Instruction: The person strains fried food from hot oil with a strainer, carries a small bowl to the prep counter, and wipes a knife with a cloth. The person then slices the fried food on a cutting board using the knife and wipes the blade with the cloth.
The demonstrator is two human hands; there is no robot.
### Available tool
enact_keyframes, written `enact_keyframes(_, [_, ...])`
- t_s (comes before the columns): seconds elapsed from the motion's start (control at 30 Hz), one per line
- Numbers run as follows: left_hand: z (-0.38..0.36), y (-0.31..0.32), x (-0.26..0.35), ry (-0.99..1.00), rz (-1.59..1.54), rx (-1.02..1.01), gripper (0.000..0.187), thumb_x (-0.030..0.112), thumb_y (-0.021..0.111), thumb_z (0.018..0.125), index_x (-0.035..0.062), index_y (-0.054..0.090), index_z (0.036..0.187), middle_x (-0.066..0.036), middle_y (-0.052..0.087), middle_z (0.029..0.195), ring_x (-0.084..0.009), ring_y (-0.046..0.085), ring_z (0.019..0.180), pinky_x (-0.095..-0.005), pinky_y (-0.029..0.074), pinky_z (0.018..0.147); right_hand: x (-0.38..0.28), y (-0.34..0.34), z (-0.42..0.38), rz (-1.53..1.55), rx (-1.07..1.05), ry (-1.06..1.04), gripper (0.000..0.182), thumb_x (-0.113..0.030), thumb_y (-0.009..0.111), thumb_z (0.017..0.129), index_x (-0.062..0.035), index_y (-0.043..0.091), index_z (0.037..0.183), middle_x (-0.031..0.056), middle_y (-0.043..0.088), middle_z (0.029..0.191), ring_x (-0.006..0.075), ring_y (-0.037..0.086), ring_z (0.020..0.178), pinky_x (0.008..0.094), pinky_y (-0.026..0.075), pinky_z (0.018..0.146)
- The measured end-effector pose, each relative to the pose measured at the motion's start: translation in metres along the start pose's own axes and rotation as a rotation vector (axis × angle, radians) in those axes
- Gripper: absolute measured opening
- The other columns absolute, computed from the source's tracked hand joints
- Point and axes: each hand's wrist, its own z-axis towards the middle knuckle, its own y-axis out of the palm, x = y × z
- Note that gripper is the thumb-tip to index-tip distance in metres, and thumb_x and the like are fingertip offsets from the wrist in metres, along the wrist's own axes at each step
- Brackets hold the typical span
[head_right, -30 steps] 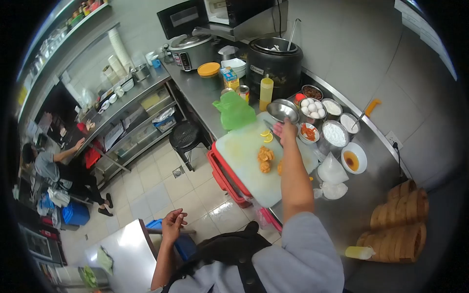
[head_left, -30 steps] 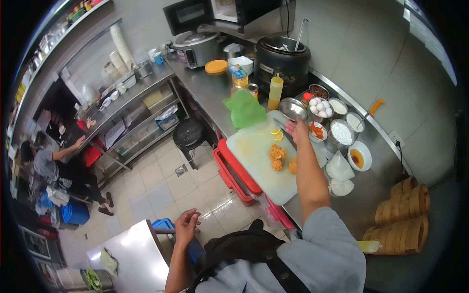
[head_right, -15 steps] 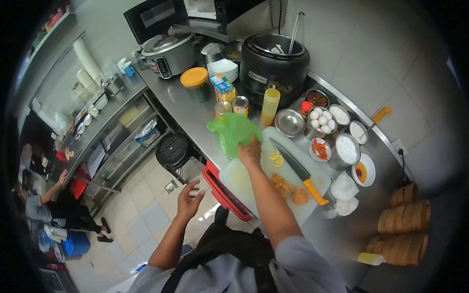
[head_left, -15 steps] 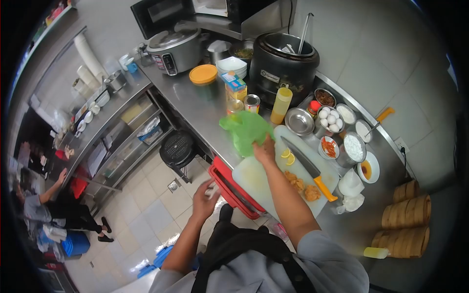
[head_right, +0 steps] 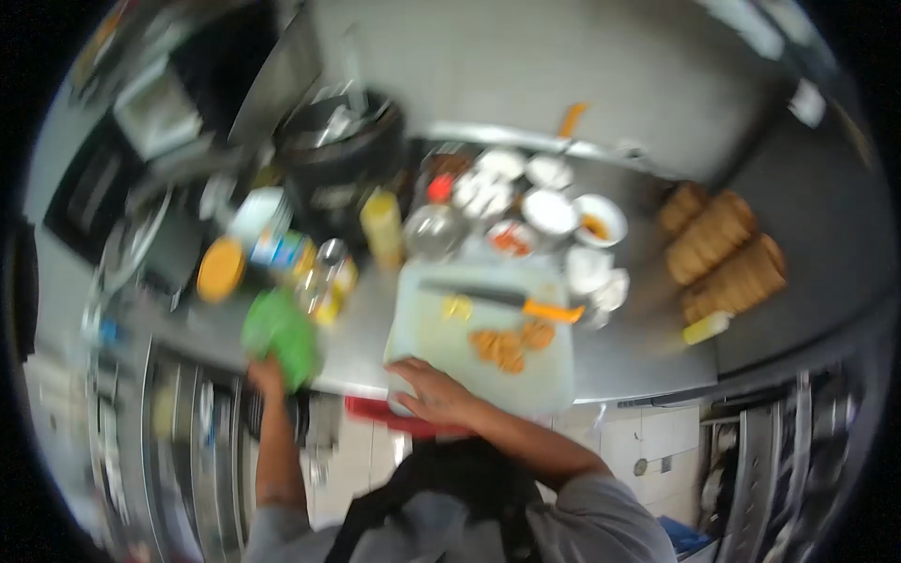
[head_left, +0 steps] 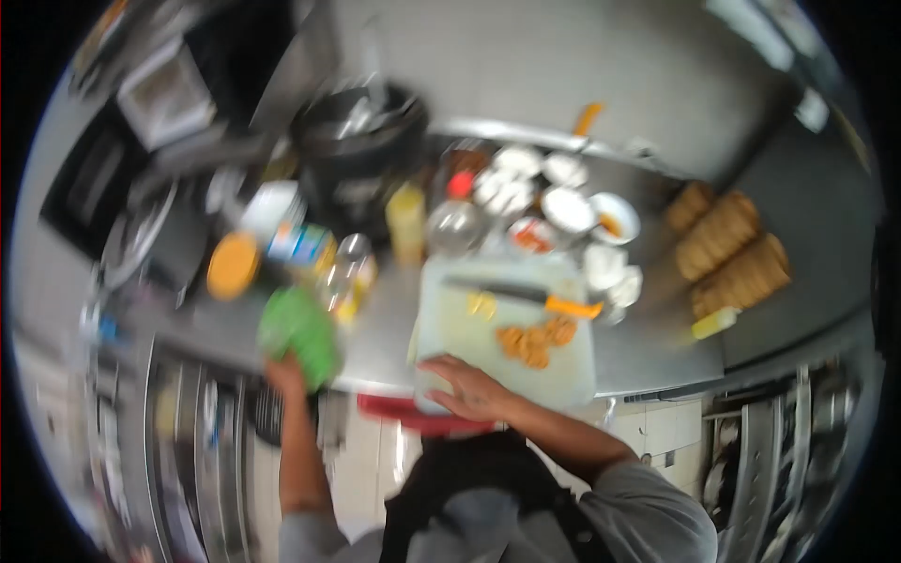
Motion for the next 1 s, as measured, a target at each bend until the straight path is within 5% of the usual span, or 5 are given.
enact_keyframes(0.2, [0.068,0.003,0.022,-0.384,-0.566,0.430,0.068,0.037,0.069,0.091,0.0000,0.041,0.140,-0.030,0.058,0.128,-0.0454,0.061,0.108,-0.0500,0.049,0.095,0.087,-0.115,-0.106,-0.032,0.900,0.316,0.032,-0.020,0.073,0.091,-0.0010,0.063,0.115,0.0119,0.067,0.103,0.0175,0.065,0.099,0.0302,0.053,0.084])
enact_keyframes(0.37, [0.083,0.026,0.027,0.047,-0.291,0.128,0.081,0.050,0.080,0.077,-0.0034,0.052,0.131,-0.028,0.057,0.131,-0.0424,0.060,0.112,-0.0506,0.049,0.096,0.080,-0.140,-0.152,-0.314,1.065,0.410,0.019,-0.016,0.070,0.088,-0.0053,0.064,0.102,0.0154,0.069,0.085,0.0334,0.067,0.078,0.0400,0.053,0.073])
enact_keyframes(0.5, [0.122,0.011,0.001,0.163,-0.014,-0.078,0.107,0.063,0.088,0.058,-0.0073,0.055,0.131,-0.028,0.059,0.131,-0.0428,0.056,0.122,-0.0505,0.044,0.104,0.122,-0.152,-0.173,-0.414,0.963,0.420,0.015,-0.017,0.066,0.087,-0.0041,0.066,0.095,0.0202,0.066,0.080,0.0378,0.064,0.075,0.0420,0.050,0.064])
enact_keyframes(0.7, [0.105,-0.049,0.088,0.303,-0.022,0.078,0.063,0.041,0.071,0.091,-0.0112,0.058,0.123,-0.032,0.056,0.132,-0.0426,0.051,0.126,-0.0486,0.042,0.106,0.146,-0.198,-0.148,-0.439,0.797,0.677,0.030,-0.013,0.065,0.084,-0.0053,0.066,0.113,0.0167,0.067,0.112,0.0350,0.065,0.104,0.0430,0.051,0.091])
enact_keyframes(1.0, [0.045,-0.071,0.145,0.674,0.102,0.545,0.046,0.011,0.070,0.083,-0.0015,0.060,0.126,-0.024,0.059,0.122,-0.0421,0.054,0.118,-0.0489,0.043,0.102,0.224,-0.216,-0.118,-0.731,0.004,0.467,0.038,-0.018,0.067,0.079,-0.0098,0.061,0.116,0.0156,0.064,0.106,0.0367,0.061,0.106,0.0465,0.049,0.092])
